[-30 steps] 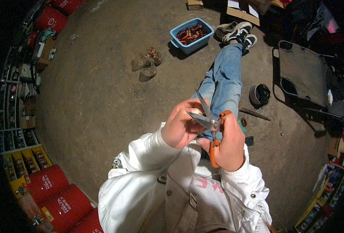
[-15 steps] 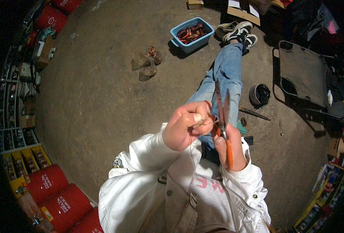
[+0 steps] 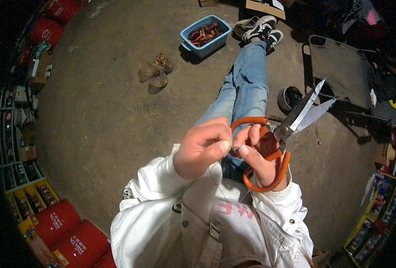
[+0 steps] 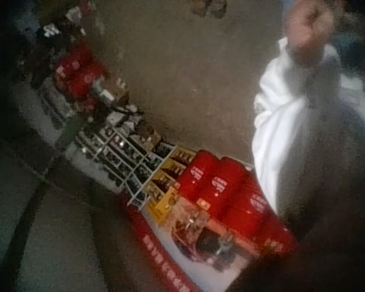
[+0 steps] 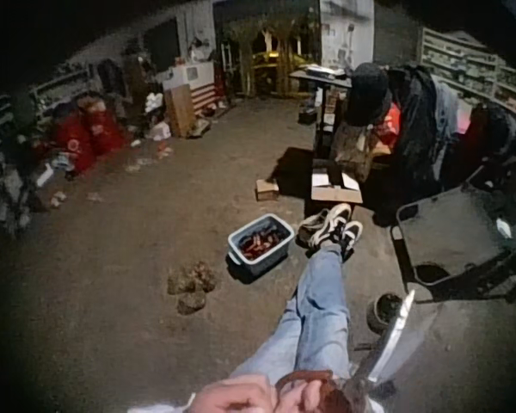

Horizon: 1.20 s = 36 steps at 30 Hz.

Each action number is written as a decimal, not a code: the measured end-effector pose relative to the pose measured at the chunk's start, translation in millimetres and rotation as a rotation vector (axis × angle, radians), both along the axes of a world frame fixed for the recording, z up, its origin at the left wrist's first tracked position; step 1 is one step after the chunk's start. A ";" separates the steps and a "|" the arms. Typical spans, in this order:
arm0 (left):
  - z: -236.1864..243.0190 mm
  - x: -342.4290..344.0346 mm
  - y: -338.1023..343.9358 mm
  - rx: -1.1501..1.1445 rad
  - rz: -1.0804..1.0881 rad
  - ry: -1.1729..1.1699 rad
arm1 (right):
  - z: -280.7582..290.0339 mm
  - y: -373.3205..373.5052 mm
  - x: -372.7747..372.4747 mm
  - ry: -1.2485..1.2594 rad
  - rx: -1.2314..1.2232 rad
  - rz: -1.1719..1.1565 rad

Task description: The person sits on the floor and uses orange-handled shears to trim the stems off dried red peppers one by one. Trimmed pieces are placed into a blue plastic container nearby.

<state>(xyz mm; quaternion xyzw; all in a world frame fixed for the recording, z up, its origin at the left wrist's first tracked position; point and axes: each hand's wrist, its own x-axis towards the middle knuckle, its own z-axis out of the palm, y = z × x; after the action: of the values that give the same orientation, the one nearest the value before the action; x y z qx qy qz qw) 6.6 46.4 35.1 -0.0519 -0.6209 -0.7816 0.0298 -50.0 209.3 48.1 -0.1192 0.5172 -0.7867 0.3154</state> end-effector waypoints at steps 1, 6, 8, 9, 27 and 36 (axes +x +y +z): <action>1.2 0.5 1.0 -0.003 0.012 -0.014 | 0.4 -0.8 0.0 -0.024 -0.031 0.004; 7.6 1.1 6.2 0.199 -0.024 -0.145 | 9.6 0.7 -0.1 -0.064 -0.016 0.009; 7.8 -0.2 8.3 0.285 -0.040 -0.152 | 12.9 1.9 -2.6 0.010 0.094 0.051; 7.1 -1.4 9.0 0.320 -0.047 -0.144 | 13.7 1.8 -3.1 -0.003 0.099 0.042; 1.3 -1.3 12.4 0.197 -0.051 -0.133 | -3.8 5.9 -5.8 -0.059 0.066 0.086; 6.3 -0.9 10.0 0.046 0.003 -0.178 | -0.5 5.4 -1.1 -0.171 0.007 -0.027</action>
<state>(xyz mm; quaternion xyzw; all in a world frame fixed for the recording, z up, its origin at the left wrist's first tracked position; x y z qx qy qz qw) 5.7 56.4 41.5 0.0194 -0.6030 -0.7972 -0.0228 -51.1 214.8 47.6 -0.0437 0.4928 -0.7962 0.3482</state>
